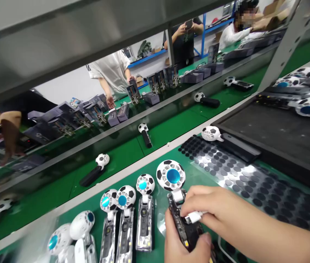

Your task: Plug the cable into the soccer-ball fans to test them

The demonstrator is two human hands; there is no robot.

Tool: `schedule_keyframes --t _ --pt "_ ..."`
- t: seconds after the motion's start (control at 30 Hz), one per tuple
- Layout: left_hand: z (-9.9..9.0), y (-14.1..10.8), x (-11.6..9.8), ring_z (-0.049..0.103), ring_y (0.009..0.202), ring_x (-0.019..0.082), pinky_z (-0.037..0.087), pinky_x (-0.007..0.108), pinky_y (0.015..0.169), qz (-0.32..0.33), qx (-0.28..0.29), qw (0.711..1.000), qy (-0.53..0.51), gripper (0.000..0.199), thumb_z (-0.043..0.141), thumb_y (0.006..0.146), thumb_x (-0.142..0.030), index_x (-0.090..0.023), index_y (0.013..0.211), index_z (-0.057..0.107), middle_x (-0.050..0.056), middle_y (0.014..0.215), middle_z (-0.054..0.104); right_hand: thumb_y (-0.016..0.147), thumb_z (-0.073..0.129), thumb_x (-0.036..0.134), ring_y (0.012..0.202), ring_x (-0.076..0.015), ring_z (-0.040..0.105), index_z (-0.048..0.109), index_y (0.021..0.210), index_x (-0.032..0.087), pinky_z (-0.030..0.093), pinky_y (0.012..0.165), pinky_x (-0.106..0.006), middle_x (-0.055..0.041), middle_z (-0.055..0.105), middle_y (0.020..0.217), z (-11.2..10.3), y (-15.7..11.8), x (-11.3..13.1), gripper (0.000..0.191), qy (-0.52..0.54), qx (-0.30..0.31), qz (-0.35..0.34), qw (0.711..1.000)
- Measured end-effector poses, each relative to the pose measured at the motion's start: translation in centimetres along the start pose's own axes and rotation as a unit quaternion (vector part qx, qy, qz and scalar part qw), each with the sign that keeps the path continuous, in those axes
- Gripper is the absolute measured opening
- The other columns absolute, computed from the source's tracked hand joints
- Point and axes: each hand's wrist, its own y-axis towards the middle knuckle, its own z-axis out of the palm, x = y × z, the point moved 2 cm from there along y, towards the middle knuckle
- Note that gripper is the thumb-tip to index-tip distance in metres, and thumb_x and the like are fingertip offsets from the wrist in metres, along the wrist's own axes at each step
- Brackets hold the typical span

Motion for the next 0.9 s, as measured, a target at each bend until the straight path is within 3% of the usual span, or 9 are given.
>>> schedule_keyframes --t 0.1,0.23,0.47,0.7,0.8,0.9 --pt "0.2 -0.4 -0.4 0.064 0.065 0.021 0.051 0.031 0.060 -0.003 0.024 1.000 -0.006 0.071 0.070 0.057 -0.028 -0.020 0.118 0.036 0.004 0.082 0.066 0.067 0.044 -0.006 0.075 -0.0126 0.057 0.061 0.085 0.024 0.042 0.068 -0.023 0.0041 0.059 0.082 0.1 0.0 0.2 0.039 -0.035 -0.018 0.000 0.999" --pt "-0.1 -0.4 -0.4 0.065 0.068 0.022 0.051 0.031 0.063 0.009 0.013 1.000 0.006 0.068 0.071 0.057 -0.030 -0.020 0.115 0.038 0.006 0.084 0.067 0.077 0.049 -0.001 0.067 -0.0116 0.055 0.060 0.076 0.021 0.041 0.060 -0.022 0.0037 0.058 0.075 0.0 -0.1 0.6 0.024 -0.082 -0.005 -0.005 0.997" --pt "-0.2 -0.5 -0.2 0.064 0.064 0.021 0.050 0.032 0.062 0.007 0.038 0.999 0.007 0.064 0.070 0.060 -0.029 -0.021 0.115 0.037 0.004 0.078 0.067 0.074 0.049 -0.005 0.068 -0.0125 0.057 0.063 0.077 0.019 0.042 0.060 -0.023 0.0016 0.059 0.076 0.1 0.0 1.0 0.028 -0.116 -0.004 -0.035 0.993" --pt "-0.5 -0.7 -0.4 0.064 0.080 0.023 0.050 0.029 0.067 0.007 0.002 1.000 0.024 0.062 0.071 0.057 -0.024 -0.021 0.112 0.040 0.005 0.088 0.066 0.074 0.053 -0.005 0.069 -0.0144 0.058 0.065 0.076 0.017 0.044 0.061 -0.024 -0.0007 0.062 0.078 0.4 0.3 1.4 0.025 -0.155 0.023 -0.026 0.987" --pt "-0.4 -0.9 -0.8 0.064 0.070 0.021 0.050 0.030 0.067 0.011 0.013 1.000 0.017 0.061 0.071 0.057 -0.025 -0.020 0.110 0.040 0.003 0.082 0.066 0.076 0.057 -0.003 0.068 -0.0143 0.058 0.065 0.076 0.016 0.043 0.059 -0.024 -0.0006 0.061 0.075 0.4 0.6 1.7 0.020 -0.163 0.026 -0.016 0.986" --pt "-0.2 -1.0 -0.8 0.064 0.060 0.020 0.050 0.030 0.057 0.003 0.048 0.999 -0.008 0.060 0.069 0.061 -0.030 -0.020 0.111 0.037 0.003 0.074 0.065 0.077 0.058 0.000 0.068 -0.0141 0.058 0.065 0.074 0.016 0.043 0.059 -0.023 -0.0003 0.060 0.074 0.4 0.6 1.8 0.017 -0.176 0.032 -0.018 0.984"
